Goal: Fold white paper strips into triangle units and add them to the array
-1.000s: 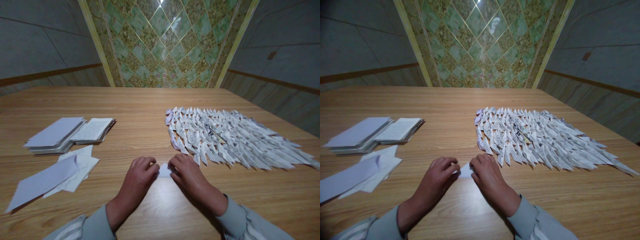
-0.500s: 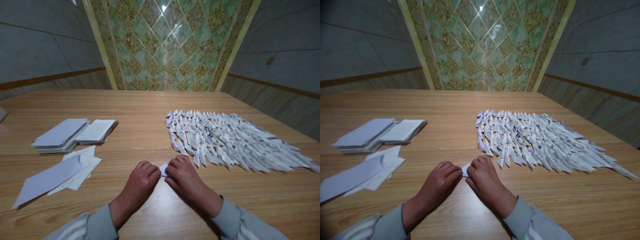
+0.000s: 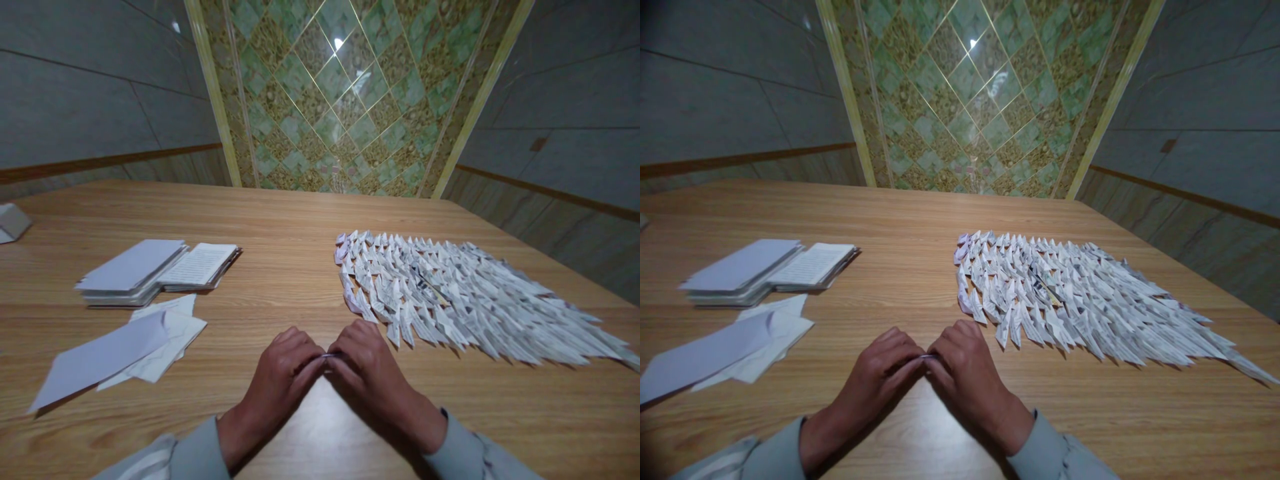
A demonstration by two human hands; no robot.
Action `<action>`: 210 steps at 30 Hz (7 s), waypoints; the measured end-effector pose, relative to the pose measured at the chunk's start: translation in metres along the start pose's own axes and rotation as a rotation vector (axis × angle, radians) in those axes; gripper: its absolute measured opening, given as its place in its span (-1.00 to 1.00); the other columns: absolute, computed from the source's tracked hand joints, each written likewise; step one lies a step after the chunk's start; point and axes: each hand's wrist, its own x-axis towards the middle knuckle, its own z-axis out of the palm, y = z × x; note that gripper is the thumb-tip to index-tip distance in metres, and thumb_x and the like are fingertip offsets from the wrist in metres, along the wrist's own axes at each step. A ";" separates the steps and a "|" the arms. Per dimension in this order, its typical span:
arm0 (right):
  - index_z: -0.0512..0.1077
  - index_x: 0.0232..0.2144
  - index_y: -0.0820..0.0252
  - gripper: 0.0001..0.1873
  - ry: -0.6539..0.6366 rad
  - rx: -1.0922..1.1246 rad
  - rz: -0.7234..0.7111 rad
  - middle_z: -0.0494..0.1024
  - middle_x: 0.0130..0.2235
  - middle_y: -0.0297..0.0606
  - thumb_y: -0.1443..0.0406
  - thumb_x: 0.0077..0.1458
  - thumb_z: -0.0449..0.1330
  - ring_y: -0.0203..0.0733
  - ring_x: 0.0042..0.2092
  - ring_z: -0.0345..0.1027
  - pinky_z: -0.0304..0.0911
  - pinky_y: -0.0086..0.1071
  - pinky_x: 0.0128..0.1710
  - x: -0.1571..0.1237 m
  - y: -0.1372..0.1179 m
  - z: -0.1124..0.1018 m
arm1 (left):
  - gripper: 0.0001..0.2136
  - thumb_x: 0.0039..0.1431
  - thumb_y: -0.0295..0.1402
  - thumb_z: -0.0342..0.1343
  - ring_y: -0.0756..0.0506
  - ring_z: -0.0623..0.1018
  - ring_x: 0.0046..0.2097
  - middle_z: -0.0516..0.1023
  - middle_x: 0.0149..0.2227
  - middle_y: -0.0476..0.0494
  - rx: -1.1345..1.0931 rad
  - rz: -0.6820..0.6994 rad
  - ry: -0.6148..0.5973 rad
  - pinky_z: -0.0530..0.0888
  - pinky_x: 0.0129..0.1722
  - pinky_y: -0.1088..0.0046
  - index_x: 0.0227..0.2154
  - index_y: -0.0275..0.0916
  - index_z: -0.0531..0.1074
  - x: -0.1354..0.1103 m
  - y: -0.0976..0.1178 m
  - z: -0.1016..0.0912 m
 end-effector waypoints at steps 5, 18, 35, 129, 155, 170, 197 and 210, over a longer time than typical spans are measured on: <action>0.54 -0.43 0.19 -0.86 0.044 0.205 0.084 0.54 -0.42 -0.31 0.30 0.18 0.36 -0.17 -0.29 0.35 0.15 -0.33 -0.26 0.002 0.005 -0.001 | -0.76 0.38 -0.27 0.11 -0.09 0.53 -0.36 0.57 -0.45 -0.09 -0.162 -0.082 -0.011 0.41 -0.37 0.42 -0.36 -0.20 0.62 0.003 0.001 -0.004; 0.58 -0.52 0.17 -0.86 0.069 0.399 0.221 0.57 -0.48 -0.34 0.42 0.06 0.36 -0.22 -0.37 0.40 0.22 -0.37 -0.32 0.007 0.011 -0.028 | -0.77 0.31 -0.35 0.14 -0.06 0.53 -0.42 0.56 -0.50 -0.07 -0.342 -0.200 -0.003 0.39 -0.41 0.49 -0.42 -0.22 0.64 0.010 -0.003 -0.023; 0.55 -0.43 0.19 -0.93 -0.087 0.275 0.176 0.56 -0.41 -0.31 0.42 0.07 0.36 -0.20 -0.31 0.37 0.17 -0.38 -0.30 0.003 -0.005 -0.011 | -0.84 0.28 -0.37 0.19 -0.09 0.51 -0.37 0.57 -0.47 -0.09 -0.306 -0.111 -0.037 0.38 -0.37 0.43 -0.39 -0.17 0.64 0.002 0.006 -0.012; 0.31 -0.19 0.17 -0.83 0.088 0.136 0.340 0.54 -0.35 -0.22 0.35 0.11 0.09 -0.06 -0.33 0.40 0.13 -0.29 -0.32 0.001 -0.027 0.012 | -0.88 0.19 -0.49 0.10 -0.09 0.52 -0.17 0.44 -0.09 -0.15 -0.558 -0.448 0.123 0.48 -0.27 0.43 -0.22 -0.18 0.38 0.001 0.027 0.000; 0.41 -0.24 0.18 -0.75 0.183 -0.088 0.058 0.48 -0.36 -0.23 0.50 0.05 0.05 -0.06 -0.31 0.27 0.02 -0.24 -0.31 0.002 -0.029 0.017 | -0.72 0.23 -0.50 -0.01 -0.08 0.60 -0.37 0.62 -0.33 -0.03 -0.525 -0.448 0.176 0.49 -0.38 0.46 -0.01 -0.17 0.33 -0.003 0.024 0.009; 0.44 -0.17 0.18 -0.81 0.052 0.670 0.370 0.50 -0.29 -0.25 0.27 0.22 0.08 -0.16 -0.27 0.36 0.26 -0.31 -0.27 0.006 -0.022 0.000 | -0.84 0.20 -0.51 0.05 -0.07 0.48 -0.40 0.52 -0.45 0.00 -0.399 -0.247 0.239 0.35 -0.36 0.45 -0.44 -0.15 0.42 -0.009 0.018 0.001; 0.47 -0.43 0.15 -0.88 0.151 0.650 0.300 0.50 -0.39 -0.34 0.33 0.17 0.21 -0.20 -0.30 0.34 0.18 -0.34 -0.27 0.008 -0.020 -0.004 | -0.82 0.32 -0.37 0.12 -0.09 0.51 -0.31 0.52 -0.41 -0.05 -0.417 -0.325 0.156 0.38 -0.28 0.42 -0.41 -0.20 0.55 0.000 0.025 -0.009; 0.49 -0.44 0.13 -0.89 0.197 0.666 0.331 0.52 -0.41 -0.35 0.31 0.15 0.25 -0.19 -0.32 0.36 0.21 -0.32 -0.29 0.005 -0.014 -0.006 | -0.91 0.21 -0.32 0.19 -0.10 0.50 -0.29 0.48 -0.36 -0.04 -0.630 -0.543 0.289 0.41 -0.27 0.42 -0.40 -0.17 0.49 0.002 0.026 -0.012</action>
